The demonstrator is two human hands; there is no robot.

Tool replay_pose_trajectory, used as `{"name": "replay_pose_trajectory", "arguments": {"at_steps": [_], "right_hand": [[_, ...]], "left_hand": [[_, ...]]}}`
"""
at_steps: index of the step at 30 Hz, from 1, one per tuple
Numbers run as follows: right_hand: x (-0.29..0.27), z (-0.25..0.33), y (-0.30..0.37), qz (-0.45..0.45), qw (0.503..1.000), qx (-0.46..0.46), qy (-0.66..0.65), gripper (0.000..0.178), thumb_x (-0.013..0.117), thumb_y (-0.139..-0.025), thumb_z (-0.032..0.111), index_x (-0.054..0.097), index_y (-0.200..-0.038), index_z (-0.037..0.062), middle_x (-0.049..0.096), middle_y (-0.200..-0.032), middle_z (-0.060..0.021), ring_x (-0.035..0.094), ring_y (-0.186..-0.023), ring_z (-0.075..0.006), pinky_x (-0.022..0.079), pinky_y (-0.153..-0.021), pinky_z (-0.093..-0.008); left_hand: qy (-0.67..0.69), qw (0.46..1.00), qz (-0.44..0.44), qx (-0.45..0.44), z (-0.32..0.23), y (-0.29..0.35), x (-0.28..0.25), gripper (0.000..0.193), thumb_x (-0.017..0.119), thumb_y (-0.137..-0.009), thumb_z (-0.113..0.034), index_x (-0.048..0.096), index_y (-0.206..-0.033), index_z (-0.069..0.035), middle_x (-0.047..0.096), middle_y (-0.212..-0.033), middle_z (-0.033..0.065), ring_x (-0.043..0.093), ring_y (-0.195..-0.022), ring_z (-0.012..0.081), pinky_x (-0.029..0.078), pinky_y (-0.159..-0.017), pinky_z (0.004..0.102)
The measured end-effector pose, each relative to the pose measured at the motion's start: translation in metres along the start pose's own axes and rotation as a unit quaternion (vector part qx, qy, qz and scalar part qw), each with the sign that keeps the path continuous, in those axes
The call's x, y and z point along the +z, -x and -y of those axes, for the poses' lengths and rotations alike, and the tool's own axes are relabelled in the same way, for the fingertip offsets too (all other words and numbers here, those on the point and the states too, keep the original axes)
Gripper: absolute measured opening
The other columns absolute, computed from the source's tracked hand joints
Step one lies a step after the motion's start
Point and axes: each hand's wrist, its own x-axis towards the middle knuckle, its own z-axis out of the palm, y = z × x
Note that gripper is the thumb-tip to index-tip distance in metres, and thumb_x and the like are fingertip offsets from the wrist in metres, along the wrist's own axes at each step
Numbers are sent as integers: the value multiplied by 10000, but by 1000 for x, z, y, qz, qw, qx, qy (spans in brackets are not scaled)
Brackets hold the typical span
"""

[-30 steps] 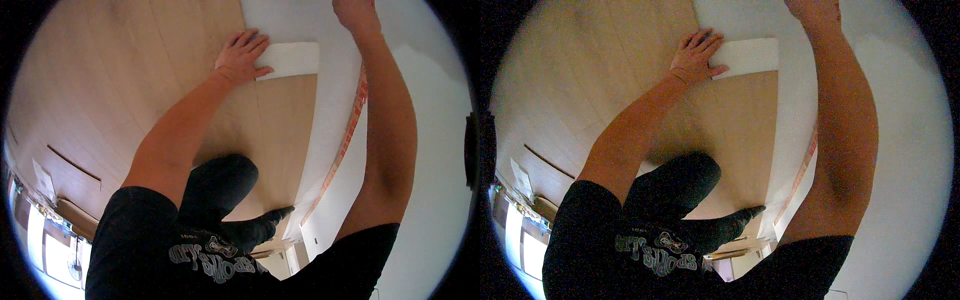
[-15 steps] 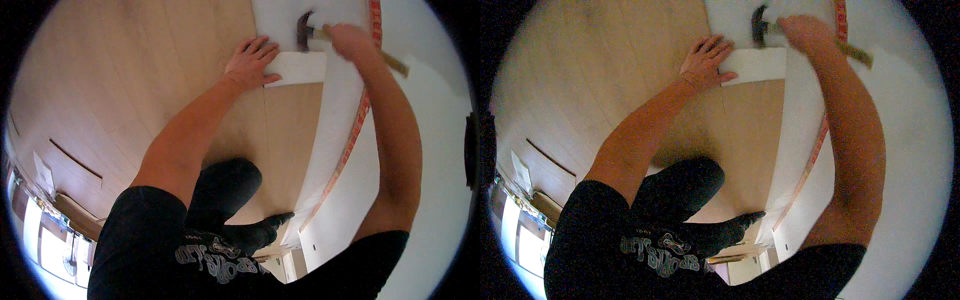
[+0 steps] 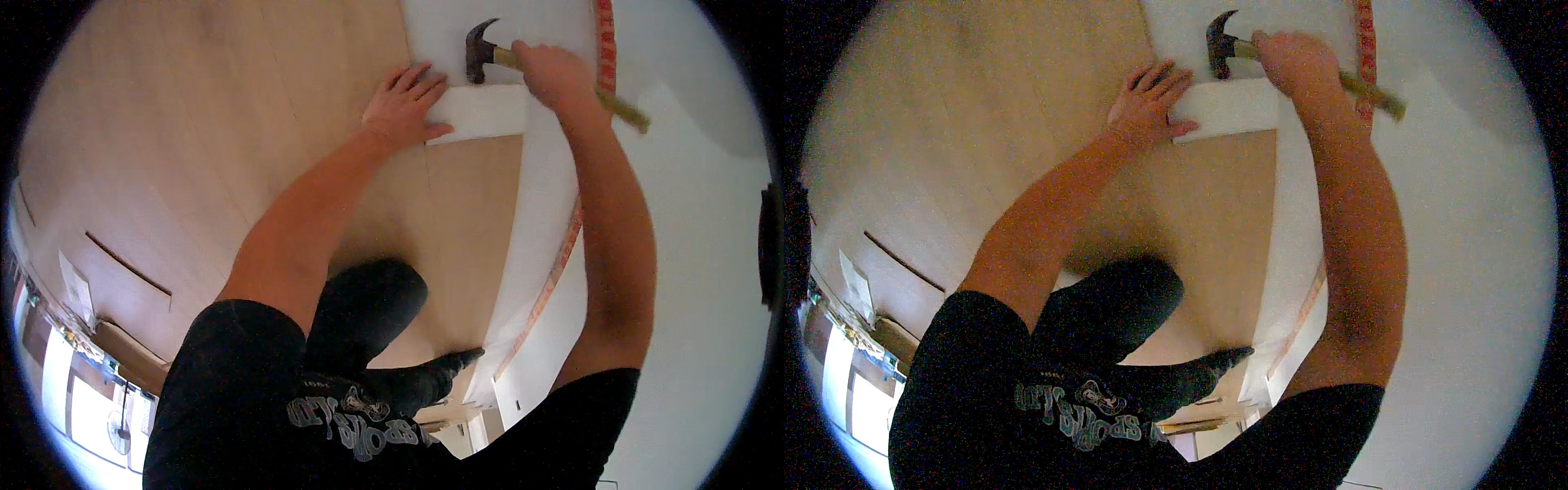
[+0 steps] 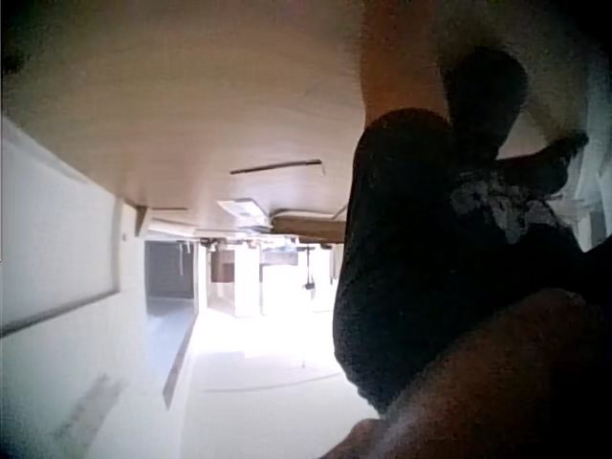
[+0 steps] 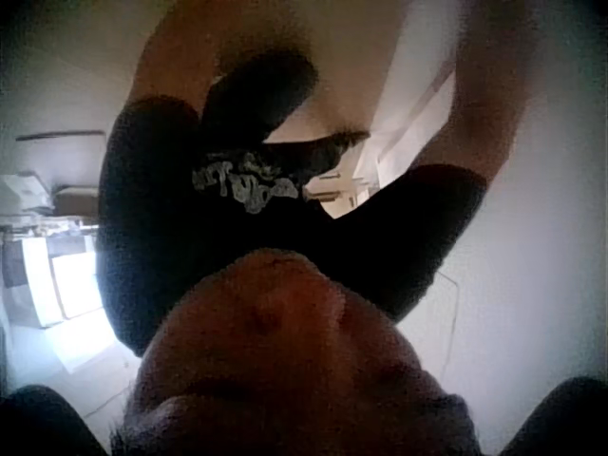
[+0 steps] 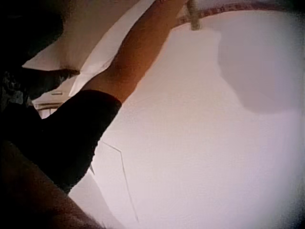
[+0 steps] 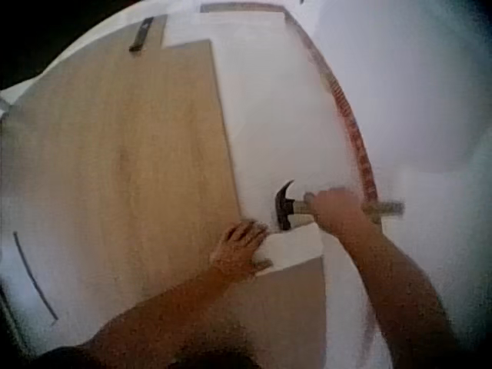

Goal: The person installs laminate flooring planks by aligning them, using a tapping block and hammer to secure the joints, and marking cuts with a pencil and square.

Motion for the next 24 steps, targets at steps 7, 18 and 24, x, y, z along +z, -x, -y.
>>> {"name": "replay_pose_trajectory", "arguments": {"at_steps": [7, 18, 24], "right_hand": [[120, 57, 119, -8, 867, 321, -382, 494, 646, -889, 277, 538, -1315, 50, 702, -1034, -247, 665, -969, -469, 534, -823, -550], [265, 295, 302, 62, 636, 448, -626, 457, 669, -852, 231, 572, -1238, 5, 685, -1007, -268, 662, -985, -439, 532, -846, -512], [251, 386, 325, 32, 572, 565, -594, 352, 627, -900, 219, 592, -1197, 33, 631, -1186, -213, 634, -1055, -425, 536, -887, -502]], "left_hand": [[7, 1000, 24, 7, 2, -15, -4, 741, 606, -892, -595, 496, -1465, -139, 499, -1497, 9, 327, -1470, 243, 236, -1205, 479], [-99, 992, -69, 48, 76, -42, -11, 691, 734, -825, -349, 509, -1401, -42, 532, -1452, 147, 426, -1392, 348, 266, -1154, 550], [-149, 982, -86, 78, 85, -58, -6, 605, 570, -955, -465, 558, -1381, -37, 538, -1457, 132, 444, -1379, 324, 292, -1141, 510]]}}
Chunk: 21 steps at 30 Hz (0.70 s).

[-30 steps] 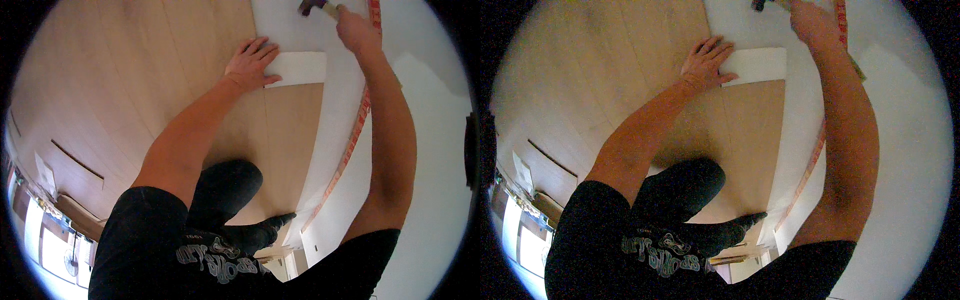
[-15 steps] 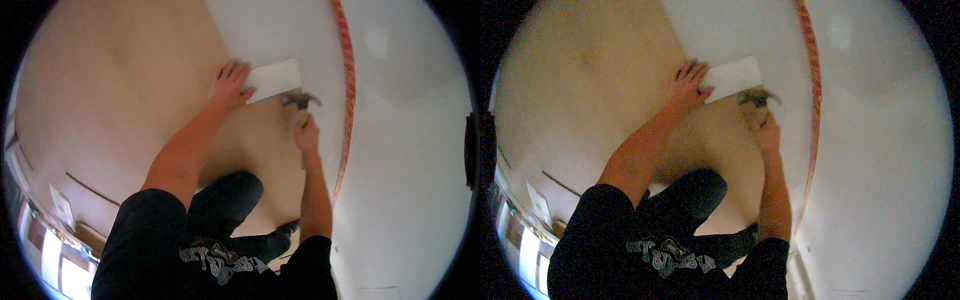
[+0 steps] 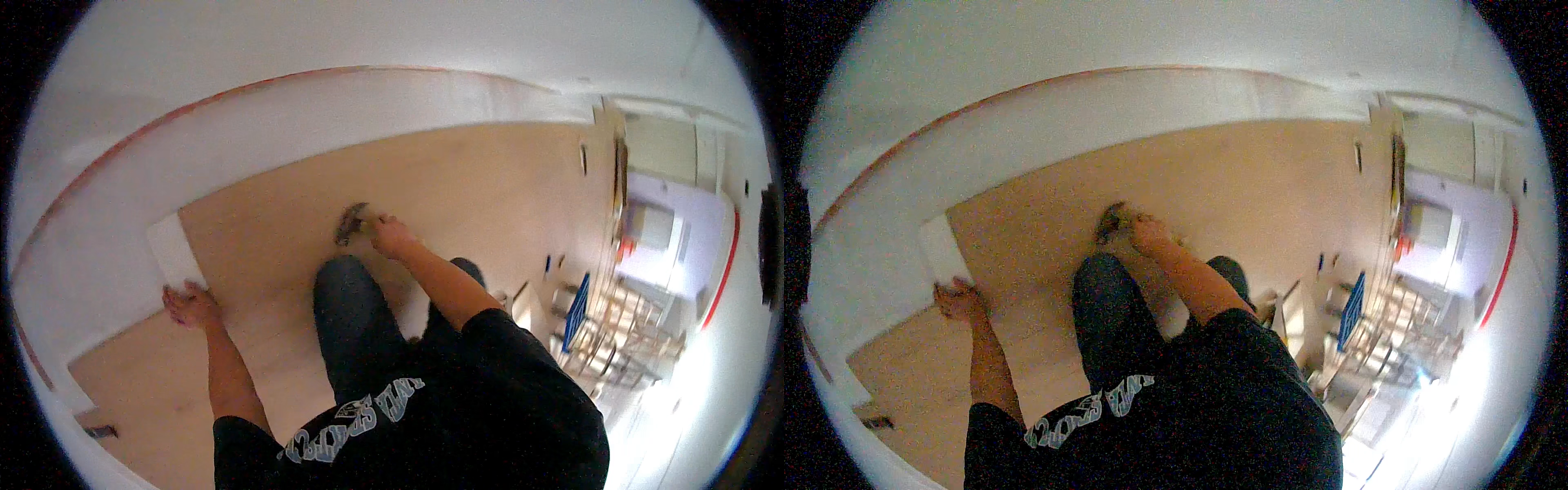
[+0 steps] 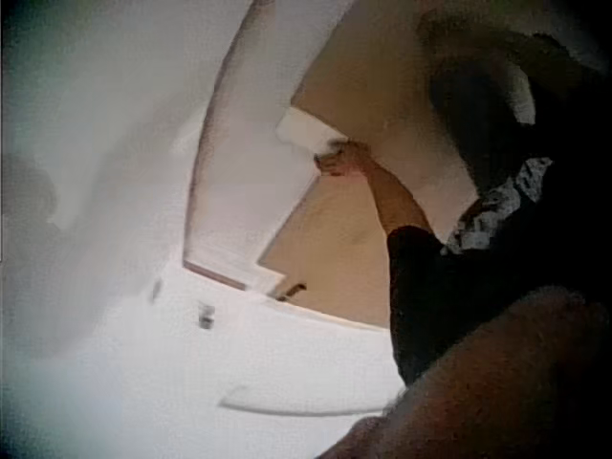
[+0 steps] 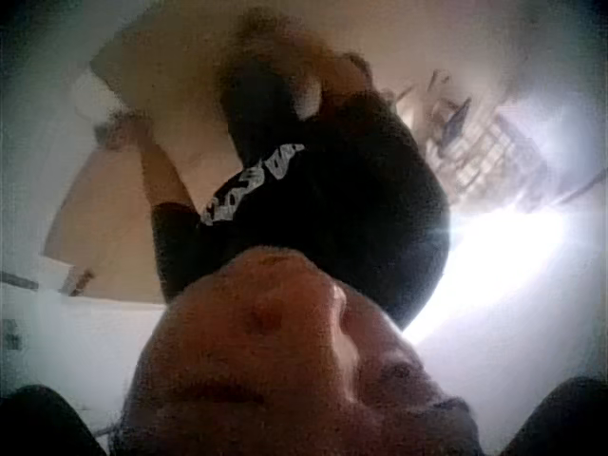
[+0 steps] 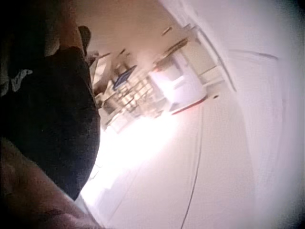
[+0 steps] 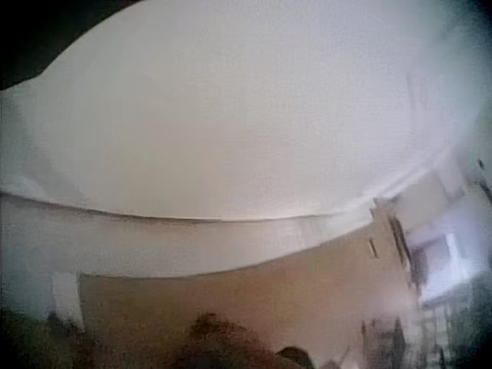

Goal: The person installs laminate flooring planks by aligning them, using a tapping block and hammer to secure the joints, and marking cuts with a pencil and square.

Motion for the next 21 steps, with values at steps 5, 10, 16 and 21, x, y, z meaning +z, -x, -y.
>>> {"name": "replay_pose_trajectory", "arguments": {"at_steps": [5, 10, 16, 21], "right_hand": [[14, -66, 66, -4, 998, 35, -57, 239, 587, -918, 222, 648, -1088, 64, 619, -1203, -181, 612, -1140, -367, 536, -916, -462], [54, -119, 175, 31, 970, 203, -132, 375, 628, -898, 264, 664, -1240, 113, 636, -1294, -150, 585, -1225, -354, 499, -1019, -449], [214, -174, 417, 88, 898, 380, -205, 296, 606, -859, 176, 695, -1098, 26, 686, -1132, -223, 640, -1099, -396, 523, -947, -461], [378, -121, 504, -11, 824, 457, -336, 272, 590, -854, 199, 726, -1006, 20, 704, -1052, -247, 669, -1029, -417, 539, -899, -476]], "left_hand": [[-60, 996, 62, -16, -25, -8, 13, 656, 534, -975, -513, 501, -1433, -45, 494, -1481, 154, 465, -1352, 334, 330, -1111, 522], [168, 974, 146, -34, 85, -116, 44, 668, 680, -948, -356, 426, -1480, -40, 495, -1446, 210, 538, -1241, 333, 451, -1028, 452], [379, 826, 408, -92, 47, -112, -33, 542, 615, -1001, -376, 492, -1398, -28, 592, -1277, 144, 585, -1079, 233, 505, -849, 373], [320, 715, 517, -346, -12, -46, -39, 468, 564, -1000, -473, 594, -1219, -61, 633, -1075, 116, 610, -910, 235, 538, -757, 412]]}}
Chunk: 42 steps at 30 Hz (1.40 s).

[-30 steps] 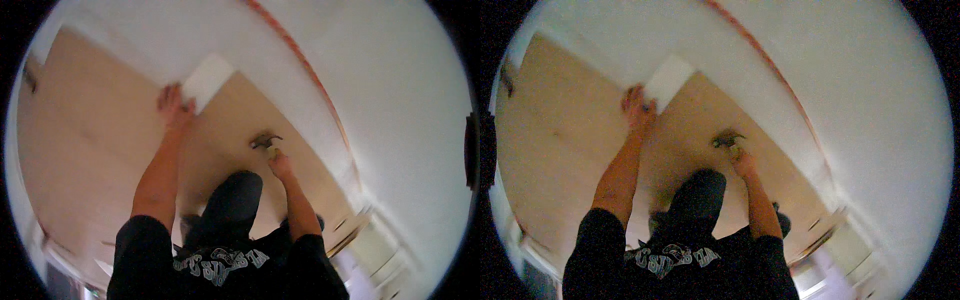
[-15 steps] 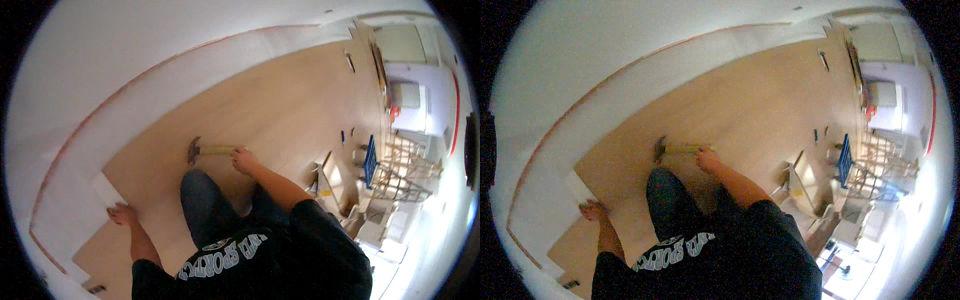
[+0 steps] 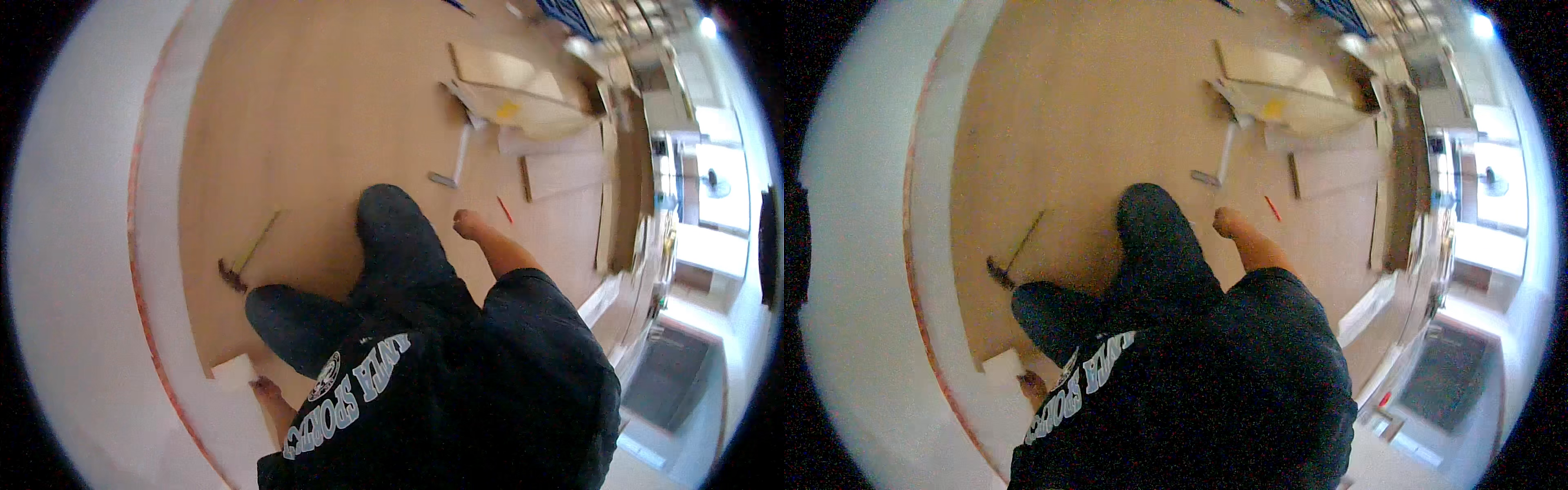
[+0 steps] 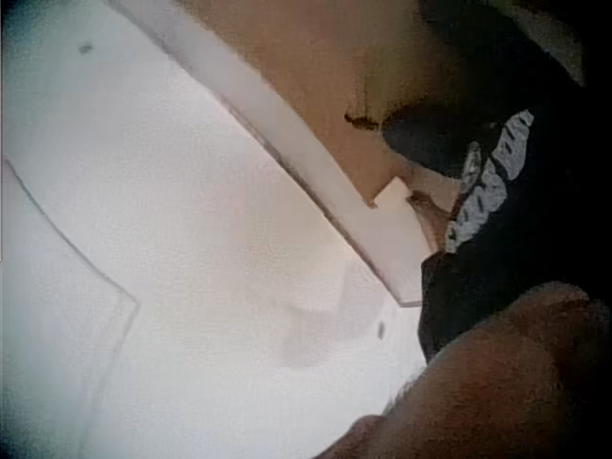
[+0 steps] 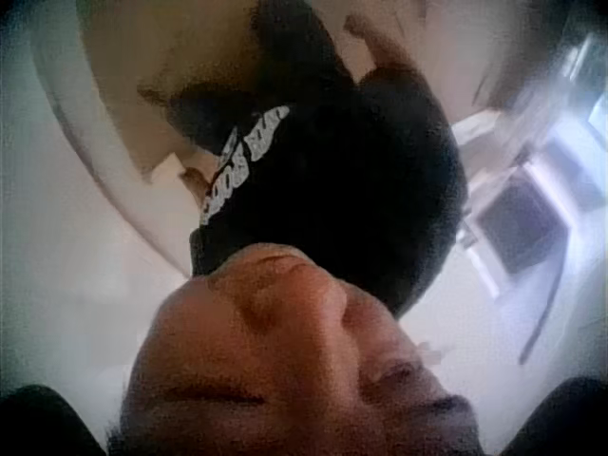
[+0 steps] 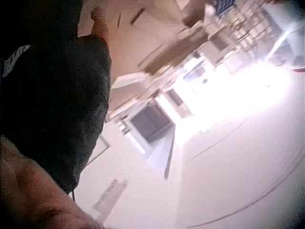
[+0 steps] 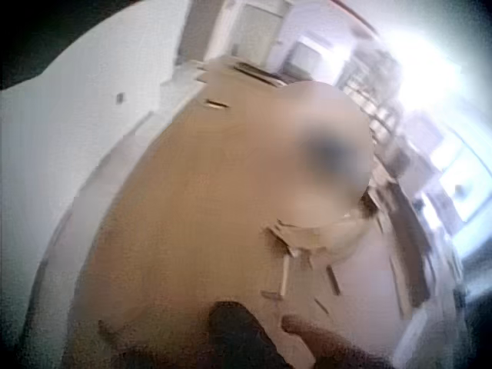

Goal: The person installs laminate flooring planks by aligning them, using a tapping block and hammer to secure the joints, and marking cuts with a pencil and square.

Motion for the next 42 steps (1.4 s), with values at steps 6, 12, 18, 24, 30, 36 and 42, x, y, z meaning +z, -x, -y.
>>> {"name": "replay_pose_trajectory", "arguments": {"at_steps": [6, 12, 18, 24, 30, 36, 42], "right_hand": [[185, -162, 112, 103, 961, -152, 206, 296, 548, -911, 196, 721, -1078, 23, 669, -1239, -193, 610, -1174, -419, 509, -995, -468], [236, -196, 186, 30, 906, 335, -256, 366, 566, -941, 194, 613, -1267, 34, 594, -1335, -243, 529, -1288, -396, 459, -1067, -479], [158, -204, 121, -157, 843, 398, -327, 584, 691, -860, 111, 491, -1398, 8, 455, -1485, -228, 424, -1397, -370, 420, -1118, -448], [135, -321, 56, -202, 898, 367, -139, 562, 641, -926, 224, 473, -1430, 39, 493, -1453, -223, 485, -1347, -370, 463, -1068, -454], [38, -250, -43, -150, 923, 274, -224, 373, 594, -942, 224, 587, -1268, 42, 519, -1433, -195, 579, -1223, -405, 524, -965, -490], [-83, -28, -166, -28, 989, -28, -141, 316, 592, -927, 186, 635, -1219, 73, 623, -1257, -196, 644, -1090, -389, 538, -898, -487], [-124, 46, -256, -11, 970, -216, -112, 473, 511, -1002, 393, 553, -1405, 149, 716, -1112, -141, 697, -940, -308, 541, -767, -475]], "left_hand": [[-247, 953, 174, -22, 45, 43, 127, 455, 523, -1014, -488, 551, -1260, -107, 637, -1050, 94, 589, -826, 205, 526, -729, 389], [-401, 874, 177, 212, 28, 136, 220, 448, 487, -1052, -281, 434, -1460, -102, 456, -1492, 76, 553, -1238, 190, 479, -925, 311], [-485, 779, 253, 308, -9, 275, 225, 537, 466, -1049, -273, 324, -1546, -124, 442, -1528, 73, 485, -1352, 231, 388, -1078, 357], [-462, 830, 152, 273, 74, 329, 200, 543, 463, -1044, -283, 319, -1547, -137, 472, -1522, 60, 496, -1356, 250, 384, -1095, 390], [-457, 835, 131, 277, 62, 277, 90, 558, 526, -1026, -309, 359, -1529, -134, 546, -1452, 56, 553, -1289, 219, 424, -1014, 386], [-546, 765, -67, 337, 117, 265, -75, 521, 640, -979, -316, 537, -1401, -29, 665, -1204, 112, 638, -981, 199, 526, -837, 365], [-512, 767, -134, 362, 332, 283, -60, 535, 649, -925, -350, 585, -1343, -22, 610, -1332, 233, 585, -1211, 391, 457, -1051, 447]]}}
